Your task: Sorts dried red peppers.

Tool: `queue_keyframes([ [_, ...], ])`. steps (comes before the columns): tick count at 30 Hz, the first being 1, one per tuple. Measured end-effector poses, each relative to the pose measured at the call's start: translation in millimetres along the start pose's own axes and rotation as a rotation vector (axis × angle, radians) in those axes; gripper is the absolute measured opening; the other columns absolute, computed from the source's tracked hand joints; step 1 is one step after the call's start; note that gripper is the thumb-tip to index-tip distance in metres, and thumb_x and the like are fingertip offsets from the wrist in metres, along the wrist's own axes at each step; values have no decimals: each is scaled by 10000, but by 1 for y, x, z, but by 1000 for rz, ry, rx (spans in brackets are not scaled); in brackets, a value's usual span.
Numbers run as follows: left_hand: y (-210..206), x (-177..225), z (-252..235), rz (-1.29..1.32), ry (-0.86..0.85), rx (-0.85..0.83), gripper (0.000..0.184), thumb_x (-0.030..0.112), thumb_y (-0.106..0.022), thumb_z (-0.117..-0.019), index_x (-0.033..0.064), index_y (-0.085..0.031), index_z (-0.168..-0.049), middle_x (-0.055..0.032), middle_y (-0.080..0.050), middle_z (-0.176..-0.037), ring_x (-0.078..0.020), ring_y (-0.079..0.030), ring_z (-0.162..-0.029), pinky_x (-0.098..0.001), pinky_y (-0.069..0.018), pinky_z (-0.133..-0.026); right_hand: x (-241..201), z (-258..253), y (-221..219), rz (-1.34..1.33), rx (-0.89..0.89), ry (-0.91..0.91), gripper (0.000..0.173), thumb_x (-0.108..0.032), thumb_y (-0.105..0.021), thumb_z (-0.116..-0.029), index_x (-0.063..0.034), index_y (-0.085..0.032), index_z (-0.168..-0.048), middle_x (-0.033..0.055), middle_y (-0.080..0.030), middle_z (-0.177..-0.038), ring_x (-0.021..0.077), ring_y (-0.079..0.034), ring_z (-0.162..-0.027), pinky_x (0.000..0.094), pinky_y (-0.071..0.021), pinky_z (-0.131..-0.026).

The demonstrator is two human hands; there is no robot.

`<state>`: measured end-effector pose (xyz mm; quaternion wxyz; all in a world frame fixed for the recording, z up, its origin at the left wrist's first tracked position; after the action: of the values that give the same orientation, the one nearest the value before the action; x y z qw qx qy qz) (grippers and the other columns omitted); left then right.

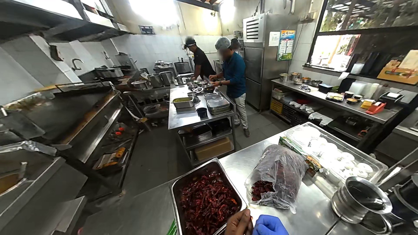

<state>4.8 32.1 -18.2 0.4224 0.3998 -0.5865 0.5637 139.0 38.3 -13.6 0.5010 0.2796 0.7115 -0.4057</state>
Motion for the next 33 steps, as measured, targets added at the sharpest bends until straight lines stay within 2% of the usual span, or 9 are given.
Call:
queue_keyframes([
  [3,43,8,-17,-573,-91,164,314,258,-538,-1054,64,-686,-856,-8,-596,-680,-116,-557,-593,-307,-499,-578,32,-7,12,572,-95,-82,282,-223,-538,-1053,-46,-748,-988,39,-665,-760,131,-616,-685,335,-526,-670],
  [6,87,10,-24,-1245,-73,255,373,410,-536,-1023,105,-748,-1042,-77,-731,-923,-246,-711,-882,-515,-579,-818,91,-1,30,1194,-234,-300,283,-303,-518,-1023,-122,-733,-989,102,-726,-843,293,-706,-834,543,-527,-792],
  [9,126,-7,-27,-1479,-43,267,373,340,-549,-1020,86,-708,-1241,-154,-716,-1159,-353,-678,-1106,-578,-517,-982,117,10,28,1343,-318,-472,205,-172,-594,-936,-92,-699,-1093,167,-725,-945,382,-696,-923,606,-510,-833],
  [13,149,-20,-14,-1379,-227,370,281,249,-585,-985,68,-736,-1138,-140,-715,-1143,-323,-681,-1081,-540,-532,-968,97,1,22,1100,-129,-342,496,-292,-548,-1021,-193,-529,-1506,104,-694,-1286,284,-668,-1172,519,-518,-1012],
  [17,147,-22,5,-1209,-421,555,293,308,-632,-951,77,-733,-801,-48,-712,-848,-178,-692,-843,-379,-575,-794,74,-20,56,1313,109,-236,403,-342,-519,-1029,-173,-655,-1368,61,-696,-1301,259,-651,-1203,495,-495,-1036],
  [20,153,-26,10,-1119,-380,677,422,324,-645,-962,78,-591,-624,3,-552,-608,-106,-557,-573,-322,-477,-570,63,-40,82,1440,234,-84,287,-295,-564,-1014,-164,-734,-1205,42,-727,-1191,239,-672,-1128,476,-527,-975],
  [24,160,-19,6,-954,-312,752,272,262,-616,-996,47,-695,-849,-20,-630,-738,-96,-603,-666,-325,-524,-654,67,-75,96,1524,179,-63,275,-196,-613,-990,-154,-720,-1240,69,-704,-1231,282,-661,-1113,493,-524,-952],
  [29,153,-29,-1,-1069,-349,648,272,176,-623,-961,34,-677,-1187,-70,-711,-936,-135,-679,-756,-350,-593,-692,95,-120,94,1667,106,-37,494,-83,-831,-743,-156,-711,-1216,138,-612,-1368,386,-639,-1089,568,-554,-828],
  [33,153,-35,-1,-1101,-307,642,278,204,-608,-969,65,-686,-1197,-34,-722,-905,-118,-687,-754,-360,-596,-707,118,-142,98,1723,9,-173,324,-80,-728,-852,-140,-719,-1170,190,-610,-1350,403,-658,-1037,584,-549,-859],
])
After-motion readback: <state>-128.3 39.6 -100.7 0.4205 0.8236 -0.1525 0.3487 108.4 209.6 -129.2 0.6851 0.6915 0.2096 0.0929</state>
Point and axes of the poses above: each hand's wrist, its own z-axis away from the middle knuckle, its own y-axis out of the back of the hand, x = y × z, the point moved 6 cm from there along -z, towards the middle knuckle
